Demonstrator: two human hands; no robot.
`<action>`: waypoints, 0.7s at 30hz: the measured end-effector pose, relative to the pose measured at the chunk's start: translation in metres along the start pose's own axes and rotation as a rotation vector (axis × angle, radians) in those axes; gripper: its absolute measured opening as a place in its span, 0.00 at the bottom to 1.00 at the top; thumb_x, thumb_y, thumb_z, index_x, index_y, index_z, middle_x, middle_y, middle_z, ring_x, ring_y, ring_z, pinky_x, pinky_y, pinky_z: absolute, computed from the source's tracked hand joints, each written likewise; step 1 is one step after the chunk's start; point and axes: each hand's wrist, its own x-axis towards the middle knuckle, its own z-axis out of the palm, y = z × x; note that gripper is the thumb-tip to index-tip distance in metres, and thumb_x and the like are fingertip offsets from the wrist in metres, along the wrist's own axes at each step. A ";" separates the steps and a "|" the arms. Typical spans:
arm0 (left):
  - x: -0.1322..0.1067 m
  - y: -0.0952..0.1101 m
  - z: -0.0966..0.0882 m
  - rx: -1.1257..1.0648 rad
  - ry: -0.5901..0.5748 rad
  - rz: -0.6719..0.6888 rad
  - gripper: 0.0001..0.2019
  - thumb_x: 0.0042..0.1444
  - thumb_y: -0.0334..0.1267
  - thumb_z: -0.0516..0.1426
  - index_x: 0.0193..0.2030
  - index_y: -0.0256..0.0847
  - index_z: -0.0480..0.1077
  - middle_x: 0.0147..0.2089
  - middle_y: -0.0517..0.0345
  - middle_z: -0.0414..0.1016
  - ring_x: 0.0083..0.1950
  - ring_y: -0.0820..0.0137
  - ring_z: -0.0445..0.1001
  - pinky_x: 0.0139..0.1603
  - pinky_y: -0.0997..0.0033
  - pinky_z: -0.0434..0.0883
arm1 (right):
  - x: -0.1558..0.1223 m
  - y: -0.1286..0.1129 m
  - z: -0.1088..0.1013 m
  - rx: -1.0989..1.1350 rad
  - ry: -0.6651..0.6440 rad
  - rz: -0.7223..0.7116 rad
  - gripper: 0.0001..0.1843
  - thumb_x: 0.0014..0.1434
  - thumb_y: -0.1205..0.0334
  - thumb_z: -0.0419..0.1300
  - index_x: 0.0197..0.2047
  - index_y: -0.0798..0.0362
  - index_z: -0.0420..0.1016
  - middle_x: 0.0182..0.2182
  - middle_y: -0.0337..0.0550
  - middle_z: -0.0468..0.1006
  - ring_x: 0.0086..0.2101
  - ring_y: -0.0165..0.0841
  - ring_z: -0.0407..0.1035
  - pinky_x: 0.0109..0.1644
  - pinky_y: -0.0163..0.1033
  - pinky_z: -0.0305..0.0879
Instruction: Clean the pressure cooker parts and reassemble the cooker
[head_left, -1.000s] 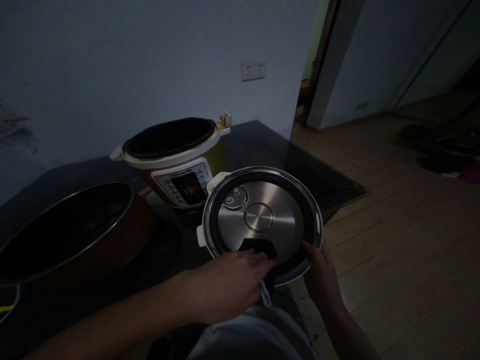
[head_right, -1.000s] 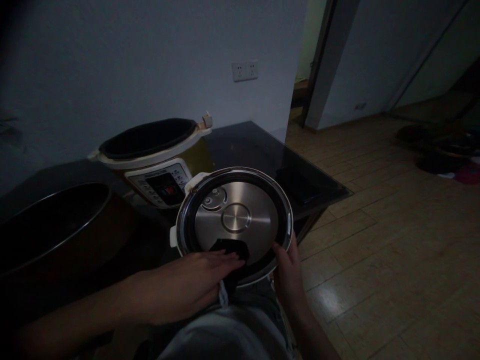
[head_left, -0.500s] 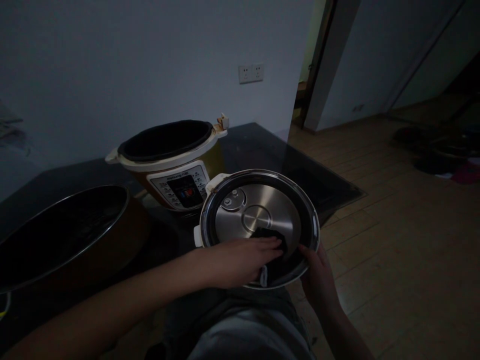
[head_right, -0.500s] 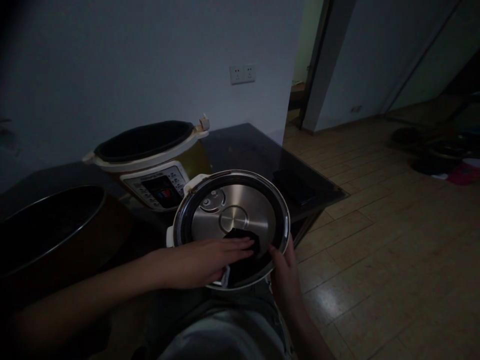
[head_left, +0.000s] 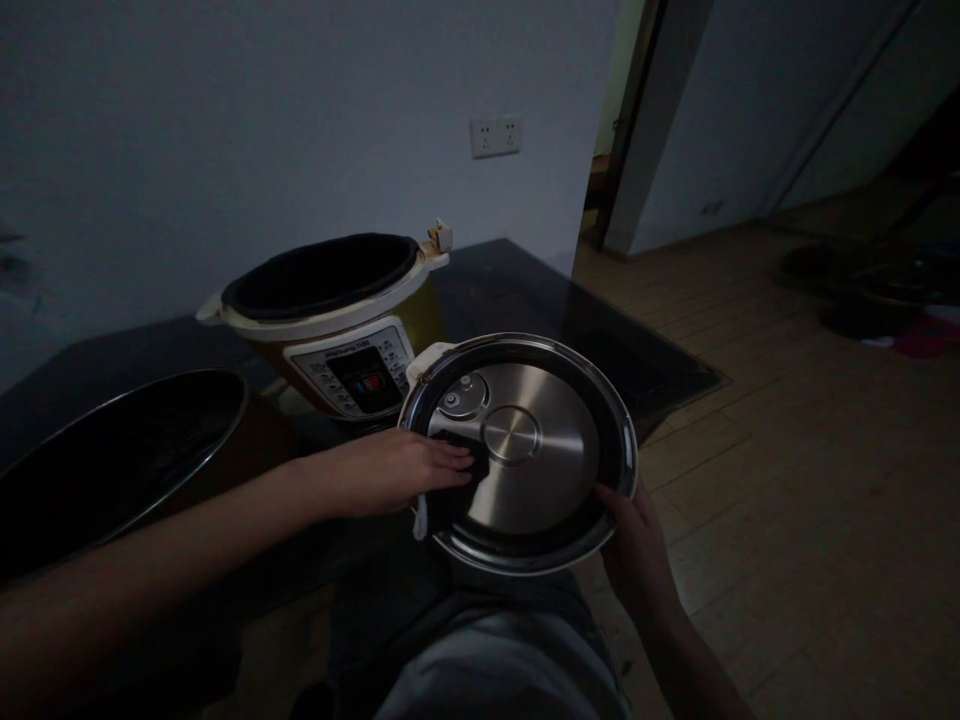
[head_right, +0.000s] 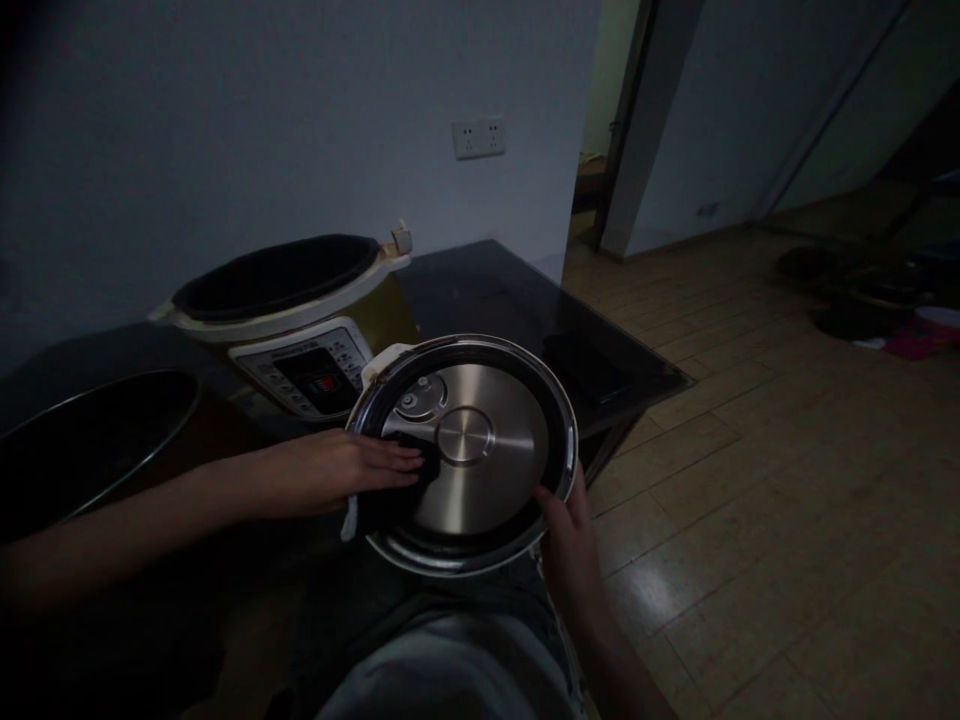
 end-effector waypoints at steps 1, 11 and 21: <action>-0.002 -0.004 0.000 0.033 0.005 -0.041 0.28 0.55 0.20 0.50 0.63 0.33 0.65 0.68 0.43 0.62 0.69 0.64 0.60 0.68 0.63 0.61 | 0.000 0.000 0.001 0.010 -0.009 0.000 0.24 0.50 0.56 0.63 0.52 0.45 0.75 0.49 0.40 0.79 0.54 0.45 0.69 0.56 0.48 0.66; 0.017 0.023 0.010 0.145 0.065 -0.372 0.29 0.59 0.32 0.53 0.67 0.26 0.57 0.70 0.35 0.55 0.71 0.58 0.56 0.70 0.58 0.56 | 0.002 0.005 0.000 0.041 0.018 0.037 0.30 0.49 0.56 0.64 0.57 0.45 0.72 0.47 0.41 0.80 0.53 0.45 0.69 0.56 0.48 0.65; 0.025 0.054 0.012 -0.242 0.091 -0.015 0.29 0.61 0.35 0.53 0.68 0.28 0.56 0.72 0.40 0.53 0.72 0.62 0.53 0.71 0.62 0.56 | 0.002 0.007 -0.001 0.039 0.007 0.037 0.26 0.49 0.56 0.64 0.53 0.45 0.74 0.47 0.39 0.80 0.51 0.43 0.71 0.55 0.47 0.67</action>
